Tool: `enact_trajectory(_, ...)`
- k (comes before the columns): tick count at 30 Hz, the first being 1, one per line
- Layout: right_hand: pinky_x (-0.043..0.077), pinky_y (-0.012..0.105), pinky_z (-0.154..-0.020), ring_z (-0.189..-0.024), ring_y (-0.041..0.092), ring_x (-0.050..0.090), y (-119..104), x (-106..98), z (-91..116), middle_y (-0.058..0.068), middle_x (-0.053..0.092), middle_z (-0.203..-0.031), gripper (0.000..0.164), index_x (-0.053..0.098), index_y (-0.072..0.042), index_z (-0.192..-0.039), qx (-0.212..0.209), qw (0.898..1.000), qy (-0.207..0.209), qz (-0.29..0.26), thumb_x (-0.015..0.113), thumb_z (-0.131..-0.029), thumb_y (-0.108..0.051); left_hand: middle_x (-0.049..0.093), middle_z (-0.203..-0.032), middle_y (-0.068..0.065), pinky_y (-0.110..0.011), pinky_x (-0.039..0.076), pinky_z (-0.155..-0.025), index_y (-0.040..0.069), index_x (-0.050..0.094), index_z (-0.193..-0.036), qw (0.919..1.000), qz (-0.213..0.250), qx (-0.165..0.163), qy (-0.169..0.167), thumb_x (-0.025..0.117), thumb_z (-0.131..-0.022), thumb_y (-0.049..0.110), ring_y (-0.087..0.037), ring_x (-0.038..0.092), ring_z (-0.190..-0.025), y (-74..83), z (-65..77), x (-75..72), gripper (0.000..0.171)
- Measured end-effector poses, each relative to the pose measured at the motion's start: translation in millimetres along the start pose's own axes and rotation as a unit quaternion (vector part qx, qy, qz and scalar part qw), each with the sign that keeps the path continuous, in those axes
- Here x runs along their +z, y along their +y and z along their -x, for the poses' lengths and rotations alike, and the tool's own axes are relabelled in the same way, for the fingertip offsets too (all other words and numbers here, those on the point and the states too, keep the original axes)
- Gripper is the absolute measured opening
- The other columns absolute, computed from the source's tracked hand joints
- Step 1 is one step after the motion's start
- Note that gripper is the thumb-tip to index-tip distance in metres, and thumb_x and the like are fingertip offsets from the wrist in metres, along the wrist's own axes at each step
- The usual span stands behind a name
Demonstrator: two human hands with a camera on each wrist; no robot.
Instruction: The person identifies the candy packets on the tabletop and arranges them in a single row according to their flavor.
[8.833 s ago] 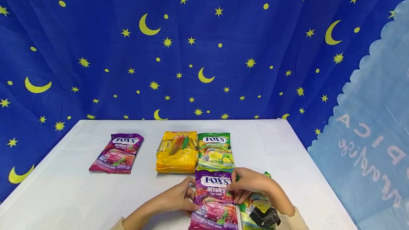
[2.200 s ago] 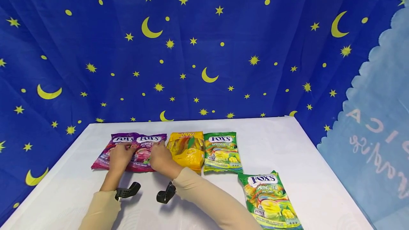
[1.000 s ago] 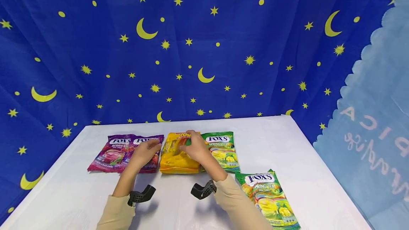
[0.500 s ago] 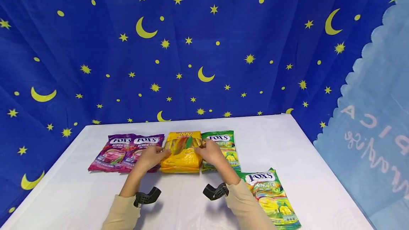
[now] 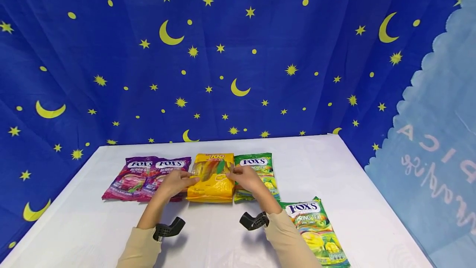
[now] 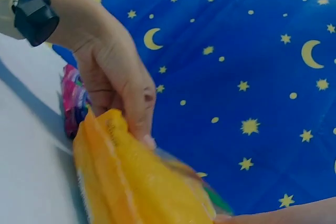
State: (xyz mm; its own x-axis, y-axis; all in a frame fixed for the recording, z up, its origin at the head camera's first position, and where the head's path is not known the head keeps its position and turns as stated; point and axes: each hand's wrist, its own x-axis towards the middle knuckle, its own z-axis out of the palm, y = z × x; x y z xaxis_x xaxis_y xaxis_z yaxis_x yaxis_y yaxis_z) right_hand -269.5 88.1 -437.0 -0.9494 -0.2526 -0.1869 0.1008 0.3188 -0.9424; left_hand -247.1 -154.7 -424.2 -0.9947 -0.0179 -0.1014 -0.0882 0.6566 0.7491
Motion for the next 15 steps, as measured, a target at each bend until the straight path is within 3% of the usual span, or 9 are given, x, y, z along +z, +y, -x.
enact_trajectory(3, 0.057, 0.035, -0.075, -0.098, 0.026, 0.065, 2.7, 0.8, -1.3, 0.018, 0.064, -0.117, 0.044, 0.056, 0.008, -0.127, 0.006, 1.000, 0.009, -0.017, 0.066, -0.093, -0.017, 0.065, -0.083, -0.007, -0.028, 0.046, -0.060, -0.003, 0.073, -0.097, 0.9997, 0.023, 0.003, 0.002, 0.072, -0.086, 0.020, -0.018, 0.055, -0.071, 0.0, 0.1, 1.3, 0.025)
enact_trajectory(7, 0.057, 0.036, -0.075, -0.098, 0.026, 0.065, 4.2, 2.4, -2.9, 0.019, 0.064, -0.118, 0.043, 0.055, 0.008, -0.129, 0.012, 0.999, 0.018, -0.029, 0.066, -0.092, -0.013, 0.055, -0.068, -0.004, -0.026, 0.042, -0.054, -0.003, 0.067, -0.083, 0.9992, 0.040, 0.005, -0.002, 0.070, -0.087, 0.014, -0.016, 0.051, -0.062, 2.6, 0.4, 2.8, 0.018)
enact_trajectory(11, 0.057, 0.035, -0.075, -0.100, 0.027, 0.065, 4.6, 2.7, -4.0, 0.020, 0.063, -0.121, 0.044, 0.054, 0.007, -0.131, 0.016, 0.999, 0.023, -0.032, 0.065, -0.093, -0.013, 0.060, -0.071, -0.007, -0.028, 0.048, -0.057, -0.009, 0.067, -0.093, 0.9987, 0.050, 0.011, -0.002, 0.071, -0.086, 0.011, -0.017, 0.056, -0.064, 4.9, 0.3, 2.5, 0.021)
enact_trajectory(15, 0.057, 0.035, -0.076, -0.101, 0.027, 0.064, 3.9, 1.1, -4.2, 0.020, 0.061, -0.123, 0.048, 0.052, 0.006, -0.133, 0.024, 0.999, 0.021, -0.031, 0.066, -0.092, -0.014, 0.067, -0.090, -0.015, -0.033, 0.054, -0.067, -0.012, 0.065, -0.108, 0.9984, 0.057, -0.003, 0.001, 0.071, -0.086, 0.011, -0.020, 0.061, -0.074, 5.1, 0.1, 1.7, 0.032)
